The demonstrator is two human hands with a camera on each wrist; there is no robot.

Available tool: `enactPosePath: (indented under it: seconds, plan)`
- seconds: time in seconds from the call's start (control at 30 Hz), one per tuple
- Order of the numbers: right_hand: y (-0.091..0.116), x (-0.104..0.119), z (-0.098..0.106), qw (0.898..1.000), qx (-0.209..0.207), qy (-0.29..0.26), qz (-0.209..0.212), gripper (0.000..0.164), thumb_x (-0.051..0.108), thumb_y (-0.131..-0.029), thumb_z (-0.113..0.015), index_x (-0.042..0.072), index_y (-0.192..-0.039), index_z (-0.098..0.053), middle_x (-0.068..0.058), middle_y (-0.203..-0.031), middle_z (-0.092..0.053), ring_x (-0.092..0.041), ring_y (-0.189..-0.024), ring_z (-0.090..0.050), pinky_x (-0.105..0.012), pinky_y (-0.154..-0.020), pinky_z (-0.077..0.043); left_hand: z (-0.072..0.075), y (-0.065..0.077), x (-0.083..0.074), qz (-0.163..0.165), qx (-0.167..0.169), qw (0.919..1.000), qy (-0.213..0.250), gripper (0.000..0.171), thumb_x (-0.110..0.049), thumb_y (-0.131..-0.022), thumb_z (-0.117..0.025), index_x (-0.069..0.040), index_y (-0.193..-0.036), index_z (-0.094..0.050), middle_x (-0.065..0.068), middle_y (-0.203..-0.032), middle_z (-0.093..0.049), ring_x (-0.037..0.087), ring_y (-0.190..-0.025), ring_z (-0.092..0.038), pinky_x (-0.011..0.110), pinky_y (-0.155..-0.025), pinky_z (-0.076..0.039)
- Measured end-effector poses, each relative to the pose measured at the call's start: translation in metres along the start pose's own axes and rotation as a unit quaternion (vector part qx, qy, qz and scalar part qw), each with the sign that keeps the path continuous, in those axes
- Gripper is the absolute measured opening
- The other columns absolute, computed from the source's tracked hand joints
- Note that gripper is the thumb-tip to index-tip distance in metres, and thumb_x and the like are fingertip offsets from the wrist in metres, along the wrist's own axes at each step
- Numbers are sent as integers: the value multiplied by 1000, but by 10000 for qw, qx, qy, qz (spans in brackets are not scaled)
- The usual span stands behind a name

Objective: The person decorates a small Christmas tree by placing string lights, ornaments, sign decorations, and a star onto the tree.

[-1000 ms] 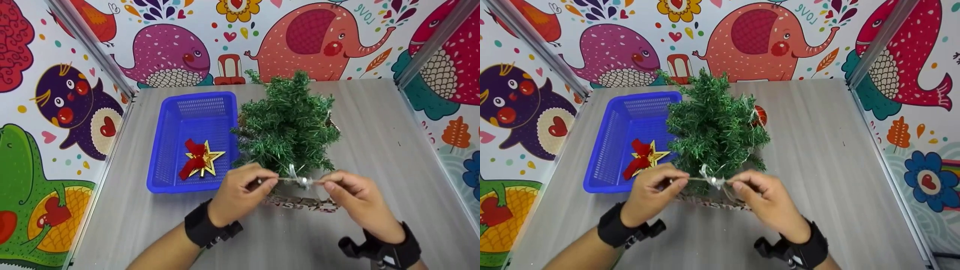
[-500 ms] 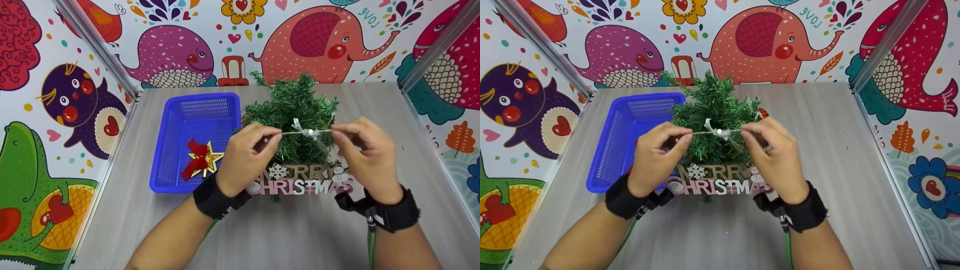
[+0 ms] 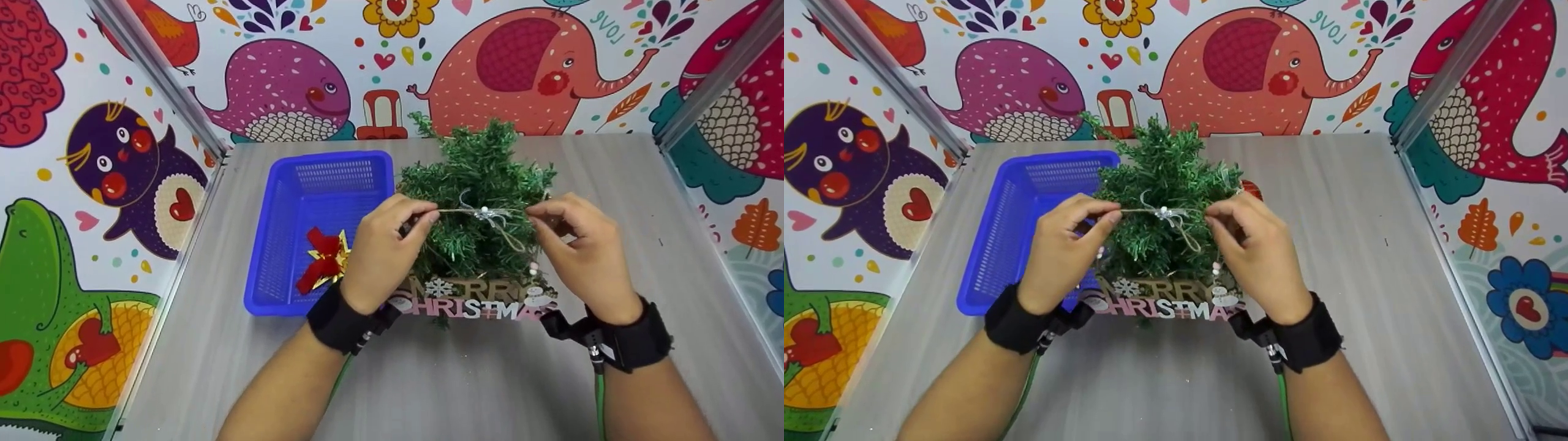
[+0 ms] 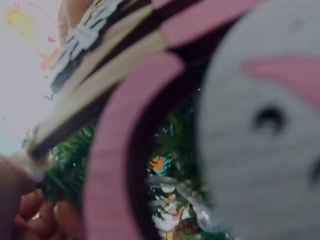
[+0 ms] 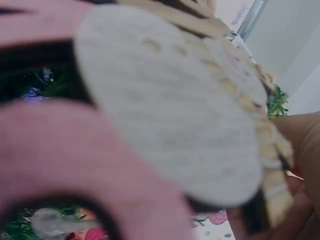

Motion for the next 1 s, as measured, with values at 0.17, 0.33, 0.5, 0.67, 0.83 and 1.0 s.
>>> enactPosePath:
  seconds: [0.17,0.33,0.5,0.67,0.83,1.0]
  plan:
    - [5,4,-5,9997,64,-178,181,31,-19,-86,-69,1,-109,-75,-8,-94,-69,1,-83,-58,-10,-75,-46,5,7,9,319,315,9988,217,19,-15,-103,-65,-10,-119,-75,1,-107,-71,10,-83,-58,25,-74,-49]
    - [7,4,-8,9994,6,-287,178,30,-20,-86,-68,-1,-108,-74,-8,-94,-69,1,-83,-58,-10,-74,-47,17,11,9,258,242,9988,353,22,-2,-99,-64,-7,-117,-75,2,-109,-73,11,-96,-65,32,-85,-58]
    - [12,-2,-9,9998,12,-204,-21,31,-20,-86,-67,-2,-111,-73,-7,-95,-68,1,-83,-57,-11,-73,-45,13,13,17,302,209,9991,231,19,-2,-98,-67,-7,-113,-77,3,-108,-75,12,-99,-69,27,-87,-59]
    - [21,-10,-14,9995,27,-186,-257,26,-18,-87,-68,-3,-108,-72,-8,-90,-67,0,-79,-57,-11,-72,-46,-7,21,32,741,479,9949,494,29,4,-93,-64,-8,-117,-76,4,-112,-75,13,-90,-66,27,-77,-57]
    - [31,-15,-19,9984,116,-415,-363,22,-17,-88,-68,-3,-105,-71,-8,-80,-65,-2,-64,-58,-13,-59,-48,-25,30,38,999,567,9905,757,27,-6,-94,-70,-7,-121,-74,6,-120,-75,16,-89,-69,26,-78,-58]
    - [37,-19,-22,9974,136,-449,-550,18,-14,-90,-70,-1,-103,-72,-8,-80,-67,-3,-63,-59,-13,-56,-49,-33,35,41,1100,486,9896,792,32,-17,-96,-73,-5,-125,-70,9,-125,-73,16,-97,-72,27,-85,-60]
Point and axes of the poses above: each hand's wrist, its own y-axis away from the middle knuckle, its own z-axis out of the back of the hand, x = y × z, the point moved 9 cm from there along -y, towards the middle knuckle
